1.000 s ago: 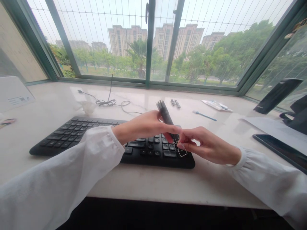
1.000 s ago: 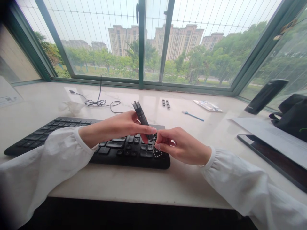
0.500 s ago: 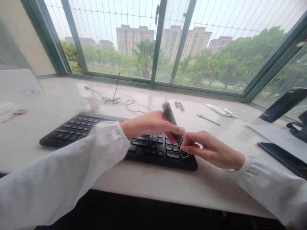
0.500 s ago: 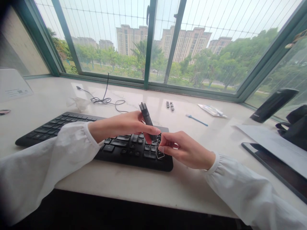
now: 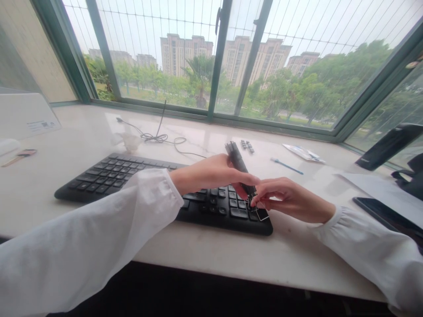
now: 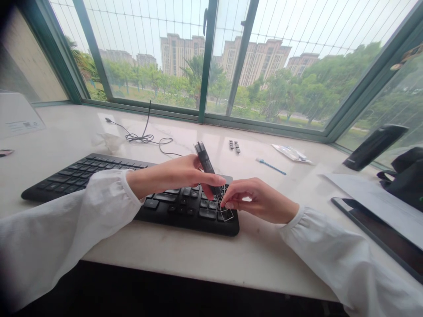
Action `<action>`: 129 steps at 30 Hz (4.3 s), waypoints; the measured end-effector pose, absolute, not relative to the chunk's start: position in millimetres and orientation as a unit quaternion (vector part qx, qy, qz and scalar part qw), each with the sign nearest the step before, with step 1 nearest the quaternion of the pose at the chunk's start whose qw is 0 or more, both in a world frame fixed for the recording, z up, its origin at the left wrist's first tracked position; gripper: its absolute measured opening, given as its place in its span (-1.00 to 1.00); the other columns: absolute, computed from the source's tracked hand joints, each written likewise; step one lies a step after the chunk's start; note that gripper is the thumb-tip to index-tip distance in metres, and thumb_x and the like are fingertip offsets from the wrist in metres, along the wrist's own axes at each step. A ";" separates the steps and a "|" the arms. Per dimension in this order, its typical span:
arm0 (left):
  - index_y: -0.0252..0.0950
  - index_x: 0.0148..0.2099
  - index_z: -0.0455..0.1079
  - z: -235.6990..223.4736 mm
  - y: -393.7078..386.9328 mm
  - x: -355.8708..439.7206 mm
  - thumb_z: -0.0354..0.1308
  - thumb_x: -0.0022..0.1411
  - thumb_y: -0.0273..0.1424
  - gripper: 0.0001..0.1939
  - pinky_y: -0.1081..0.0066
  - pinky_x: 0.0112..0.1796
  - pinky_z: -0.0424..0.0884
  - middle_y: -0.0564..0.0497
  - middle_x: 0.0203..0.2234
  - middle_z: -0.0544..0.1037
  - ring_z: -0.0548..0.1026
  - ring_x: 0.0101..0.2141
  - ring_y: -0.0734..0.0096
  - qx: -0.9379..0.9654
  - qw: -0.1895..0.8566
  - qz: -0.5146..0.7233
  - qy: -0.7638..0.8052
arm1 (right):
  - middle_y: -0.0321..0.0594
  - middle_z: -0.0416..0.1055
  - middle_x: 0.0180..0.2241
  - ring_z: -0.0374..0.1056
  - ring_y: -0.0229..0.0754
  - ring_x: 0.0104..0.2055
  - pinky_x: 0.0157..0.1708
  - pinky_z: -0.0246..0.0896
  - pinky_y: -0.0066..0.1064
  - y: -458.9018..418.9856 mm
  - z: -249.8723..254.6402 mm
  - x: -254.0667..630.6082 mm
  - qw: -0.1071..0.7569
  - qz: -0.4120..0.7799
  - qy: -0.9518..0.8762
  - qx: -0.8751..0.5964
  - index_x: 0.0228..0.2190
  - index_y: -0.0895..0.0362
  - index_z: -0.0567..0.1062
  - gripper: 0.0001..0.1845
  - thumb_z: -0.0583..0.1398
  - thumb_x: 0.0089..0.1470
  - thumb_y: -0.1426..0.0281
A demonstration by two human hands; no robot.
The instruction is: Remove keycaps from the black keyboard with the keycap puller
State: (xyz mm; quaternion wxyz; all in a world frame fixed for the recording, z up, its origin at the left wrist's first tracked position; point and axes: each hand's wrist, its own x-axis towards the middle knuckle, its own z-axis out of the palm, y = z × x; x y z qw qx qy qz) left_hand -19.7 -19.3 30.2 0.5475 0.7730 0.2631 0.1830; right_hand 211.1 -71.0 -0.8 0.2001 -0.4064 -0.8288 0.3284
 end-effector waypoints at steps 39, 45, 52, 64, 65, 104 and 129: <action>-0.31 -0.42 0.57 23.9 -9.2 -19.9 0.19 0.08 -0.04 -0.59 0.44 -0.48 0.19 -0.04 -0.51 0.58 0.41 -0.47 0.40 0.833 0.440 0.177 0.284 | -0.15 0.50 -0.39 0.40 -0.26 -0.38 -0.36 0.30 -0.45 -62.4 -9.8 212.5 0.224 0.256 -0.866 -0.367 -0.37 0.17 0.59 -0.79 0.25 0.14 0.28; -0.32 -0.30 0.58 28.4 -7.4 -22.1 0.25 0.04 -0.04 -0.58 0.41 -0.37 0.27 -0.03 -0.46 0.59 0.42 -0.43 0.37 0.829 0.450 0.159 0.291 | -0.19 0.47 -0.41 0.38 -0.28 -0.39 -0.36 0.28 -0.46 -61.3 -13.8 214.1 0.235 0.279 -0.861 -0.353 -0.40 0.18 0.59 -0.81 0.27 0.13 0.30; -0.31 -0.36 0.59 31.0 -9.2 -22.4 0.23 0.04 -0.02 -0.57 0.38 -0.45 0.14 0.00 -0.56 0.50 0.30 -0.49 0.41 0.825 0.448 0.146 0.313 | -0.21 0.44 -0.41 0.33 -0.28 -0.37 -0.38 0.22 -0.44 -61.0 -17.5 214.2 0.244 0.321 -0.838 -0.366 -0.42 0.19 0.57 -0.79 0.29 0.10 0.28; -0.29 -0.40 0.60 28.0 -11.0 -19.5 0.24 0.08 -0.06 -0.62 0.42 -0.48 0.05 0.05 -0.61 0.44 0.26 -0.52 0.47 0.810 0.473 0.172 0.303 | -0.20 0.44 -0.42 0.30 -0.29 -0.39 -0.41 0.16 -0.45 -59.7 -15.0 212.4 0.216 0.337 -0.840 -0.366 -0.47 0.21 0.50 -0.72 0.27 0.13 0.24; -0.30 -0.38 0.60 27.5 -11.5 -18.8 0.24 0.08 -0.07 -0.63 0.43 -0.47 0.07 0.05 -0.59 0.48 0.29 -0.51 0.47 0.805 0.484 0.176 0.295 | -0.20 0.44 -0.42 0.30 -0.29 -0.39 -0.41 0.17 -0.45 -59.8 -14.2 212.3 0.212 0.332 -0.844 -0.365 -0.46 0.21 0.51 -0.72 0.26 0.13 0.24; -0.32 -0.12 0.40 23.6 -22.4 -14.5 0.07 0.23 0.02 -0.52 0.51 -0.57 0.19 0.02 -0.46 0.54 0.41 -0.59 0.49 0.855 0.418 0.168 0.259 | -0.20 0.48 -0.37 0.31 -0.30 -0.39 -0.35 0.25 -0.44 -69.7 -0.9 210.3 0.212 0.230 -0.889 -0.335 -0.37 0.20 0.49 -0.84 0.21 0.18 0.34; -0.36 -0.31 0.55 11.9 -15.9 -13.6 0.39 -0.04 -0.29 -0.73 0.49 -0.42 0.32 0.02 -0.49 0.54 0.44 -0.44 0.46 0.783 0.569 0.167 0.190 | -0.26 0.35 -0.44 0.21 -0.34 -0.45 -0.40 0.16 -0.53 -71.4 3.5 204.0 0.190 0.245 -0.897 -0.314 -0.39 0.19 0.44 -0.80 0.12 0.24 0.36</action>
